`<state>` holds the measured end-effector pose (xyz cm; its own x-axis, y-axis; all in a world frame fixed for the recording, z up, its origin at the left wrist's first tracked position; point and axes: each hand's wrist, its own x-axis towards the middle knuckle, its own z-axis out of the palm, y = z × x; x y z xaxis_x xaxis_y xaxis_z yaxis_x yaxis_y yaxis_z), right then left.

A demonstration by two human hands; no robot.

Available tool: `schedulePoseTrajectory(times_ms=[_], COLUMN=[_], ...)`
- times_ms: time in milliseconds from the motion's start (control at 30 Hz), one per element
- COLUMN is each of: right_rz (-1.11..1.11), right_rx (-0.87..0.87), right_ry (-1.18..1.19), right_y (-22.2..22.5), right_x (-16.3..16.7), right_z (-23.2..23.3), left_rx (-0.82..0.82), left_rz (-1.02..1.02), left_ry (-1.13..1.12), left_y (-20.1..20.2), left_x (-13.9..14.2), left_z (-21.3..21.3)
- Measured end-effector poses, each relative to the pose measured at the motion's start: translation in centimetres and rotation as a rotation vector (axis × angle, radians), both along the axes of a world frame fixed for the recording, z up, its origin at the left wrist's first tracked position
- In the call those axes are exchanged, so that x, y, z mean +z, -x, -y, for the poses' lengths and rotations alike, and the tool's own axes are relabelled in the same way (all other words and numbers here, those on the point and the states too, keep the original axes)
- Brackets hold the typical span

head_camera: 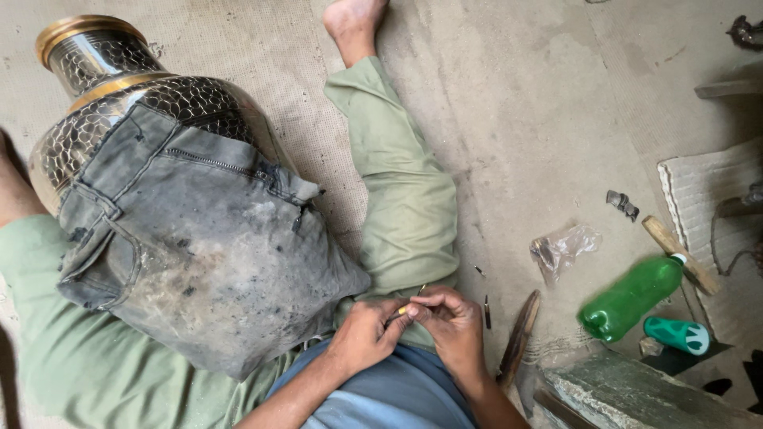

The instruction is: The person sits on the floor and rubs a large patterned metal vase with a rectangular block wrapped in cloth. They then switch to a small cylindrical tool, rub it on a cloth, and continue rubbing the vase surface. The person uses a wooden mallet to tap the vase near the end.

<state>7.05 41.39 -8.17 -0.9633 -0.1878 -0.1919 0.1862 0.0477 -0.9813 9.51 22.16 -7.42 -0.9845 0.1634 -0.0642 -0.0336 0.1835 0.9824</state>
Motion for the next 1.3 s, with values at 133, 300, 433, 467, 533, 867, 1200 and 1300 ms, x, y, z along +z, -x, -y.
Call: schedulePoseTrajectory(times_ms=[133,300,433,467,533,867,1200,1300], right_rz=[0.078,0.289,0.144,0.087,-0.001,0.056,0.213,0.239], right_rx=[0.119,0.044,0.049,0.063,0.066,-0.037,-0.204,-0.133], right_ry=[0.090,0.123,0.070,0.056,0.009,-0.032,0.119,0.144], right_y=[0.7,1.4,1.6,1.5,1.3,-0.7,-1.7,-2.2], right_x=[-0.3,1.0,1.6,1.6,1.4,-0.7,-2.1,-1.5], right_z=[-0.5,-1.4,-1.4,-1.3,-0.9,0.0,0.1,0.7], left_rx=[0.003,-0.012,-0.016,-0.023,-0.028,-0.026,0.258,0.276], left_rz=[0.130,0.230,0.219,0.244,0.238,0.298,0.210,0.326], left_ry=[-0.028,-0.067,-0.065,-0.050,-0.033,0.005,-0.652,-0.853], left_y=[0.2,0.7,0.7,0.7,0.7,0.5,1.1,1.3], left_x=[0.3,0.8,1.0,1.0,0.9,0.8,-2.6,-2.8], left_z=[0.0,0.1,0.3,0.2,0.1,0.1,-0.9,-0.7])
